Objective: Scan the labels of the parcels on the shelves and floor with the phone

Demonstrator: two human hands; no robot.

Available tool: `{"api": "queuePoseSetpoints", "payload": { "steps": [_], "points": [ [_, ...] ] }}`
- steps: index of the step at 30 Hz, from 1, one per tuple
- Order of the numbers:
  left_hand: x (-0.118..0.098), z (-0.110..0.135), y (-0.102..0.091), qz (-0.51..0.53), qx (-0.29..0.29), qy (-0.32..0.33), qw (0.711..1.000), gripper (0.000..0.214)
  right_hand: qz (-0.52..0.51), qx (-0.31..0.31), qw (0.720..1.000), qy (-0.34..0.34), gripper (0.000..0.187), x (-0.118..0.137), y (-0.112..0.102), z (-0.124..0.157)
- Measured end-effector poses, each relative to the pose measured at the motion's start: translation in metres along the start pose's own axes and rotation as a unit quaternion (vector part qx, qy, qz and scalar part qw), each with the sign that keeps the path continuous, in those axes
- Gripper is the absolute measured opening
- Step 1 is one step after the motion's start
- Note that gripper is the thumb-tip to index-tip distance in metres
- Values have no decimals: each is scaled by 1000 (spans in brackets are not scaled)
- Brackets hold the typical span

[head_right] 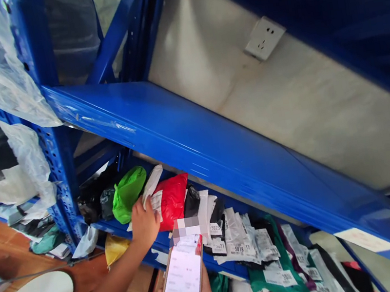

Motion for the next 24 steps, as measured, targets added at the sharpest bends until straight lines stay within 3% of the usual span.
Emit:
{"api": "queuePoseSetpoints", "payload": {
  "steps": [3, 6, 12, 17, 20, 24],
  "points": [
    [23, -12, 14, -31, 99, -68, 992, 54, -13, -32, 999, -14, 123, -11, -21, -4],
    [28, -25, 24, -28, 140, -78, 987, 63, -26, -29, 999, -25, 132, -23, -30, -15],
    [11, -27, 30, -8, 118, -59, 991, 66, -49, 3, 996, -74, 113, -40, -38, -42],
    [20, -11, 42, 55, 93, -53, 993, 56, -36, 37, 998, -35, 141, -48, -33, -58],
    [44, 1, 54, 92, 97, -110, 985, 49, -38, 36, 998, -19, 147, -48, -25, -65],
    [79, 14, 76, 104, 128, -245, 955, 50, -55, 14, 998, -29, 142, -50, -18, -72]
  ]
}}
Point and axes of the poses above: each hand's wrist, its own z-axis away from the middle knuckle, its own y-axis out of the palm, x = y × z, the point moved 8 cm from there along -z, towards the middle knuckle, and after that the axes turned 8 degrees about y, right-handed, at the moved point
